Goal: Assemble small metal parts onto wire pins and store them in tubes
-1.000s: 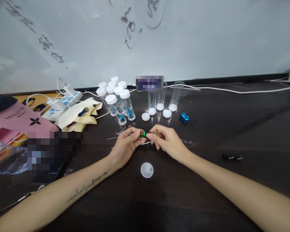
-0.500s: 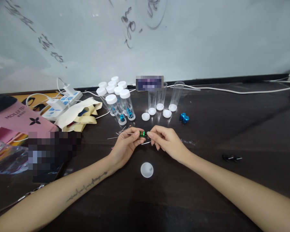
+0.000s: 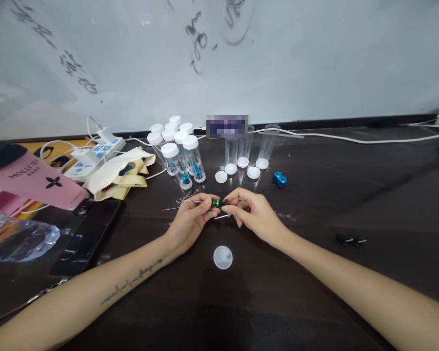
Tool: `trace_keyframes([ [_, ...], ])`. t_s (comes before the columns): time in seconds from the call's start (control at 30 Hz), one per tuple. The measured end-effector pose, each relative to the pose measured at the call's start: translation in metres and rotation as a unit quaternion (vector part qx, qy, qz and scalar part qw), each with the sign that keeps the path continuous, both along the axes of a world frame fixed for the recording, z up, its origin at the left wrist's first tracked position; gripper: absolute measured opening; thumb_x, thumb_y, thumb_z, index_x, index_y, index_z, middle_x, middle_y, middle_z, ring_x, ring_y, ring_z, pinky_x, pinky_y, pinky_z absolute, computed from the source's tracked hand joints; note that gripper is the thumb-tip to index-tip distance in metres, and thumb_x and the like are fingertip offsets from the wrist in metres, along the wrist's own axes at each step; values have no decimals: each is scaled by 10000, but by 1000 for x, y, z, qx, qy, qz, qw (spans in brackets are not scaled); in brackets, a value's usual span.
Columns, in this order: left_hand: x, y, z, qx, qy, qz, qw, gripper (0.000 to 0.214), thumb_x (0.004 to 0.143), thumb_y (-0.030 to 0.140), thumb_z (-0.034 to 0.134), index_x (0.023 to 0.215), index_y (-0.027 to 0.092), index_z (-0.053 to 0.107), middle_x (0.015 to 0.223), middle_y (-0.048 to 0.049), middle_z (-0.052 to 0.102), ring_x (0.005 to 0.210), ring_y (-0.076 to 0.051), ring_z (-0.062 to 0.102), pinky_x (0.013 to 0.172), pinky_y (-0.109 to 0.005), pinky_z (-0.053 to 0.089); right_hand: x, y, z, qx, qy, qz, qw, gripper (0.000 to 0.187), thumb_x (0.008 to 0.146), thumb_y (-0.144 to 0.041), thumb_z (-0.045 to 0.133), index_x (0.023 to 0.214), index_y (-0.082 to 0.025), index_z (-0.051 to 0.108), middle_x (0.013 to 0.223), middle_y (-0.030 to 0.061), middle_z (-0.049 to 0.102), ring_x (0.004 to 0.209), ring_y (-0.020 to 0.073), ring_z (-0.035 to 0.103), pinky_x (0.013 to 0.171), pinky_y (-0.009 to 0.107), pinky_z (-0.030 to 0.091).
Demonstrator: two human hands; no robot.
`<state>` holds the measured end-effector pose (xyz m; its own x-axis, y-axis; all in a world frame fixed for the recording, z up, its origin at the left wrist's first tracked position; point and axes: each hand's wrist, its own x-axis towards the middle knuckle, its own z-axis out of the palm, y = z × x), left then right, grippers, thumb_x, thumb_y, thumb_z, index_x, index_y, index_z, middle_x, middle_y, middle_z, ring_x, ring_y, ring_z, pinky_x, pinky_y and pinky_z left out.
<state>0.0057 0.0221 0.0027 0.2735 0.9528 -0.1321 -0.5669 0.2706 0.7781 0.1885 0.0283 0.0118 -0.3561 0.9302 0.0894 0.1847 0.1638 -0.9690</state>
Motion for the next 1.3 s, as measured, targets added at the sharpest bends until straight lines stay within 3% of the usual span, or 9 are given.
trace_keyframes([
  [0.53, -1, -1, 1, 5, 4, -10, 1000, 147, 732, 240, 788, 809, 128, 734, 749, -19, 692, 678, -96, 657, 735, -220, 524, 0, -1, 4, -3, -24, 20, 1000, 348, 918, -456, 583, 720, -170, 579, 542, -29, 565, 397, 56, 413, 381, 203, 289],
  [0.77, -1, 0, -1, 8, 2, -7, 1000, 151, 730, 232, 788, 825, 126, 736, 741, -26, 702, 664, -95, 658, 721, -212, 519, 2, 0, -2, -3, 6, 8, 1000, 227, 870, -387, 667, 914, -171, 614, 643, -23, 610, 447, 67, 488, 386, 201, 334],
  [1.07, -2, -1, 0, 18, 0, -16, 1000, 112, 769, 212, 752, 833, 121, 736, 742, -22, 699, 685, -93, 670, 725, -194, 525, 1, 0, 0, -3, -3, 16, 1000, 256, 898, -411, 621, 818, -168, 614, 637, -12, 630, 427, 57, 468, 385, 204, 322],
  [1.3, -1, 1, -2, 20, -4, -13, 1000, 120, 757, 201, 760, 835, 114, 734, 733, -31, 703, 658, -84, 655, 698, -183, 515, 0, 0, 0, 9, 8, 0, 1000, 161, 857, -296, 685, 929, -171, 614, 573, -54, 556, 416, 57, 448, 380, 197, 314],
])
